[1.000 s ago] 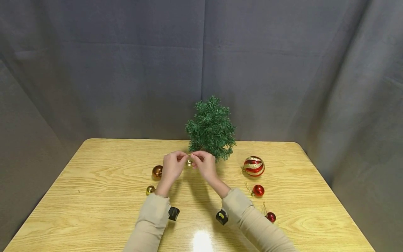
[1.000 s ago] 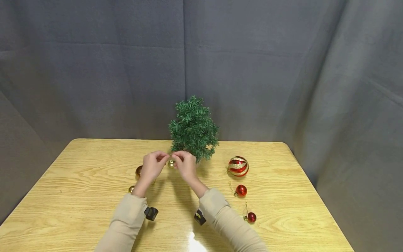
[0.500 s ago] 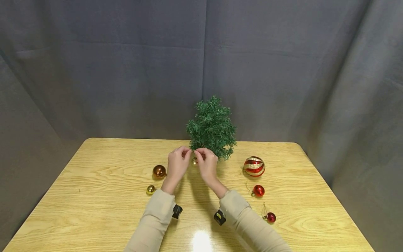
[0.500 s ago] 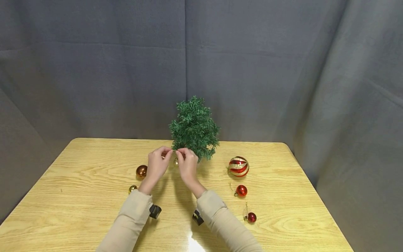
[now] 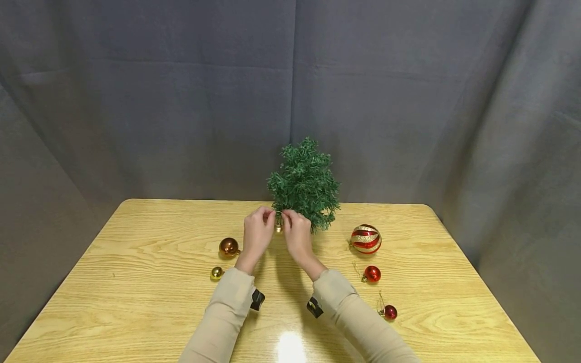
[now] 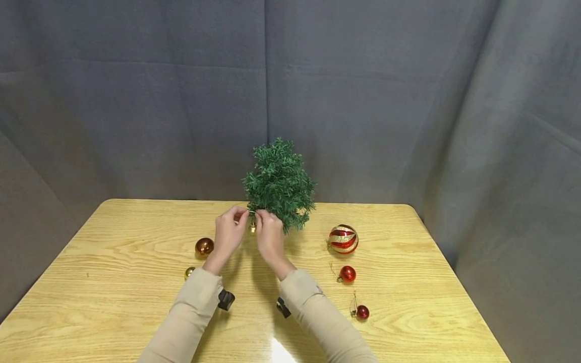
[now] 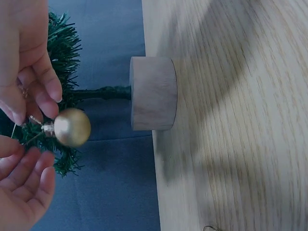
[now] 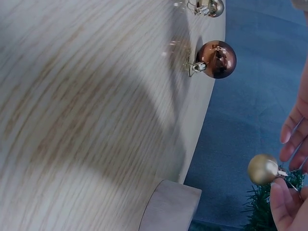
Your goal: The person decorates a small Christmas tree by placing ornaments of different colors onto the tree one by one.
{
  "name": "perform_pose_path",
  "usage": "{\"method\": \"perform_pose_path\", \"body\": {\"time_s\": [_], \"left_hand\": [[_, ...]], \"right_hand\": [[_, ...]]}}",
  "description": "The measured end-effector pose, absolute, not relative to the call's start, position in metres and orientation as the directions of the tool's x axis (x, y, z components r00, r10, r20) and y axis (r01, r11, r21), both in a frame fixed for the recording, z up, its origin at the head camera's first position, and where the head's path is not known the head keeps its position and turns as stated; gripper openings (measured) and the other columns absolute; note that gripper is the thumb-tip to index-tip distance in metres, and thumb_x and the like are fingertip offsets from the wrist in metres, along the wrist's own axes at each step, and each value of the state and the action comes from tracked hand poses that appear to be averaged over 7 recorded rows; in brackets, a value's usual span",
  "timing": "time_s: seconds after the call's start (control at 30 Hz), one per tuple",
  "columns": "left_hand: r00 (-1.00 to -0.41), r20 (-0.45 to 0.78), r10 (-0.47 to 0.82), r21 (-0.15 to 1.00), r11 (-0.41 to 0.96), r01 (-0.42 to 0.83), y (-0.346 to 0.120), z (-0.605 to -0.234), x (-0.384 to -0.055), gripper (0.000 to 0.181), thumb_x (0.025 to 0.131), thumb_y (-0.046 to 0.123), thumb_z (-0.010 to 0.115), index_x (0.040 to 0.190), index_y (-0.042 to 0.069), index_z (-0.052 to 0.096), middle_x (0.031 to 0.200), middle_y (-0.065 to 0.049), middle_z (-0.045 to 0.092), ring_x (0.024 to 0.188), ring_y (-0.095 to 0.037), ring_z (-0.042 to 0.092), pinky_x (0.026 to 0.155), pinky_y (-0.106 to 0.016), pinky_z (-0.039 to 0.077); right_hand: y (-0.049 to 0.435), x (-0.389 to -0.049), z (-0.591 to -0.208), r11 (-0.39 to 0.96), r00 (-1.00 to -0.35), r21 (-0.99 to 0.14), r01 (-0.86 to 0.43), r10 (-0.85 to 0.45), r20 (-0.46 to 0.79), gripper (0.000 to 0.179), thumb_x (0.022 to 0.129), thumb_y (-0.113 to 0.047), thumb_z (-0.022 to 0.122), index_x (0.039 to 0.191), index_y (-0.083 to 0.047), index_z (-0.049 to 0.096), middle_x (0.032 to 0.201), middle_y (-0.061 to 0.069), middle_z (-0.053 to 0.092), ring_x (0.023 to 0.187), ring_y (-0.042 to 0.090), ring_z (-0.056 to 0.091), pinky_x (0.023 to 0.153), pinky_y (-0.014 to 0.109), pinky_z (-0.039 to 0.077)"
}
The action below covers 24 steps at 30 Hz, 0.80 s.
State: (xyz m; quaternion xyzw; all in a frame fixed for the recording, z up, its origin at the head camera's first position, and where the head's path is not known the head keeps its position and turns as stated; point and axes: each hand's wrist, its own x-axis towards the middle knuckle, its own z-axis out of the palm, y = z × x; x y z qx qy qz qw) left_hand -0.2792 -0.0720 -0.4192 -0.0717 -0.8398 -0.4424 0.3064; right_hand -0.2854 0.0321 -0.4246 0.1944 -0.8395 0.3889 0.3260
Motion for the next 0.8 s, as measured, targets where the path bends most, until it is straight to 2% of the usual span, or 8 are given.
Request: {"method": "perform_pose_path", "body": {"time_s": [0.17,0.43,0.8], "left_hand": [[-0.816,0.552,-0.17,0.728,0.576,0.373,-0.071,-0.417,-0.28,0.013,0.091,0.006,0.056,0.09,-0.005,0.063,0.081,-0.016,0.063,0.072,-0.028,0.061,0.061,-0.037,0.051],[-0.816,0.551,-0.174,0.747,0.539,0.389,-0.071,-0.421,-0.288,0.012,0.09,0.003,0.056,0.089,-0.007,0.063,0.077,-0.019,0.066,0.065,-0.029,0.063,0.057,-0.039,0.051],[-0.826,0.546,-0.143,0.759,0.502,0.415,-0.073,-0.421,-0.294,0.015,0.091,0.001,0.052,0.093,-0.01,0.061,0.065,-0.017,0.064,0.052,-0.027,0.061,0.046,-0.031,0.047]], "right_hand": [[0.031,-0.288,-0.424,0.63,-0.715,-0.522,-0.575,-0.076,0.695,0.012,0.088,-0.002,0.059,0.09,0.006,0.068,0.071,0.014,0.066,0.054,0.019,0.059,0.047,0.023,0.047],[0.032,-0.289,-0.424,0.621,-0.72,-0.534,-0.573,-0.071,0.691,0.012,0.089,0.0,0.058,0.093,0.005,0.068,0.072,0.013,0.066,0.052,0.017,0.057,0.045,0.022,0.045],[0.032,-0.292,-0.427,0.606,-0.729,-0.557,-0.568,-0.056,0.682,0.014,0.089,-0.001,0.057,0.095,0.004,0.069,0.066,0.012,0.064,0.047,0.016,0.051,0.043,0.02,0.039]]}}
